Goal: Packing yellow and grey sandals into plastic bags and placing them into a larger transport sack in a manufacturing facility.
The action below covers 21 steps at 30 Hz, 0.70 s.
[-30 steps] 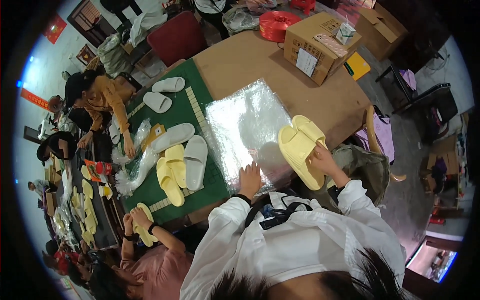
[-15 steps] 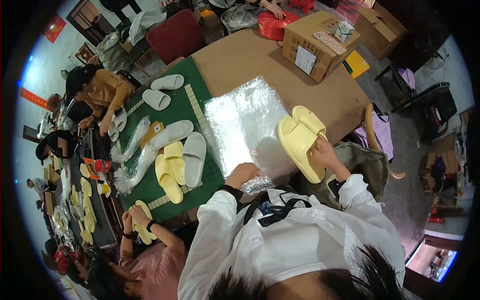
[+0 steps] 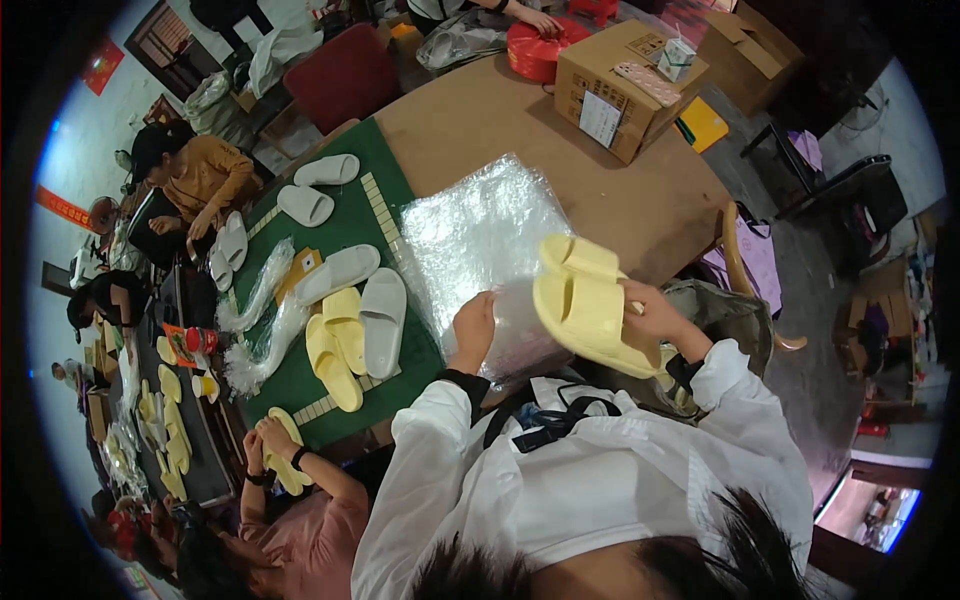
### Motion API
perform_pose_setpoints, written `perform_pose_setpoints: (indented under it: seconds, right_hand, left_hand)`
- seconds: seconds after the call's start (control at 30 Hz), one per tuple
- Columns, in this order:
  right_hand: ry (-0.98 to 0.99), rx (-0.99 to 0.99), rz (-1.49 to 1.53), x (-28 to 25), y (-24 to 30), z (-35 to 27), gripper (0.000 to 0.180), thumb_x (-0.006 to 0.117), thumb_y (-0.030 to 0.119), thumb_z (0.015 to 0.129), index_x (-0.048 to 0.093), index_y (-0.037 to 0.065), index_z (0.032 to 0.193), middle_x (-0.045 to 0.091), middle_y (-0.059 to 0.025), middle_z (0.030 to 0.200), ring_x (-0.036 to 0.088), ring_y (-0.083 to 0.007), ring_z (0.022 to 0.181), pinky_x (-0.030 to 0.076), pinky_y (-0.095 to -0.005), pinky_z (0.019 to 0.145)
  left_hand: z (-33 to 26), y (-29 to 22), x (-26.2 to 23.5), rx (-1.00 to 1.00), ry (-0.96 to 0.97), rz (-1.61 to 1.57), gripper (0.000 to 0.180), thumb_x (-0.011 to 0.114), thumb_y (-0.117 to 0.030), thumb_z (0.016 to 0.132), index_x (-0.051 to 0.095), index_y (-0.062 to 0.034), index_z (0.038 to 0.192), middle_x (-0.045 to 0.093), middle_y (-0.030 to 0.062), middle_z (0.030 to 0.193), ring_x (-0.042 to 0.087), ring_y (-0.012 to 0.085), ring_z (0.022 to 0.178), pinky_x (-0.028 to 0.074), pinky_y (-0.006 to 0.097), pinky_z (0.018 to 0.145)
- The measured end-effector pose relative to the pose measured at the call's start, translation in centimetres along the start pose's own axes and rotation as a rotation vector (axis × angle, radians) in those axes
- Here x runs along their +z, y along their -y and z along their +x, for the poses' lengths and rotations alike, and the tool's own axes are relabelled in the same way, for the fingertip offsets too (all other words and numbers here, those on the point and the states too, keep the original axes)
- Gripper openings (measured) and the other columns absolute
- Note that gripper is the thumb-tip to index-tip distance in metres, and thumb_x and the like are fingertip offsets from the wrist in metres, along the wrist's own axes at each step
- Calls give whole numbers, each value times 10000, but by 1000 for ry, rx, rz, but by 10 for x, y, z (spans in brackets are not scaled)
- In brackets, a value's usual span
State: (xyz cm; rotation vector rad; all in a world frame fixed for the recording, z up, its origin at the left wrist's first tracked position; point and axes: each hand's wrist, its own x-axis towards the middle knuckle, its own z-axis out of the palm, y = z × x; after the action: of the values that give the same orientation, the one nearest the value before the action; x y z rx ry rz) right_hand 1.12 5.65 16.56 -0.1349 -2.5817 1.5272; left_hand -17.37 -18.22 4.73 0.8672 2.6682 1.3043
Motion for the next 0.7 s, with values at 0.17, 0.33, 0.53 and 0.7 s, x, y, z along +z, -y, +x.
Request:
perform_pose_setpoints:
  seconds: [0.17, 0.33, 0.53, 0.7]
  right_hand:
    - [266, 24, -65, -2, -1, -1, 229, 550, 10, 739, 594, -8, 963, 573, -130, 1099, 556, -243, 988, 420, -292, 838]
    - [303, -16, 62, -5, -9, -9, 245, 524, -27, 731, 598, -14, 964, 571, -127, 1113, 557, -234, 997, 427, -287, 826]
    - [389, -29, 21, 14, -19, -2, 226, 503, -8, 716, 605, -10, 919, 576, -156, 1083, 573, -275, 946, 443, -297, 792]
    - [407, -45, -39, 31, -37, 9, 149, 528, 49, 685, 566, -36, 801, 579, -154, 1015, 571, -309, 857, 451, -327, 729]
  left_hand:
    - [5, 1, 7, 34, -158, 6, 192, 509, -209, 861, 638, -67, 866, 629, 144, 825, 599, 308, 746, 468, 378, 654]
    - [6, -1, 10, -24, -168, -34, 192, 508, -209, 859, 642, -78, 900, 635, 127, 847, 595, 305, 748, 469, 385, 673]
    - [2, -14, 10, 24, -49, 103, 202, 505, -224, 859, 648, -97, 924, 633, 138, 821, 584, 313, 720, 461, 415, 657]
    - [-2, -1, 17, -91, -58, 49, 113, 561, -183, 824, 563, -70, 821, 614, 142, 741, 586, 311, 703, 456, 410, 603]
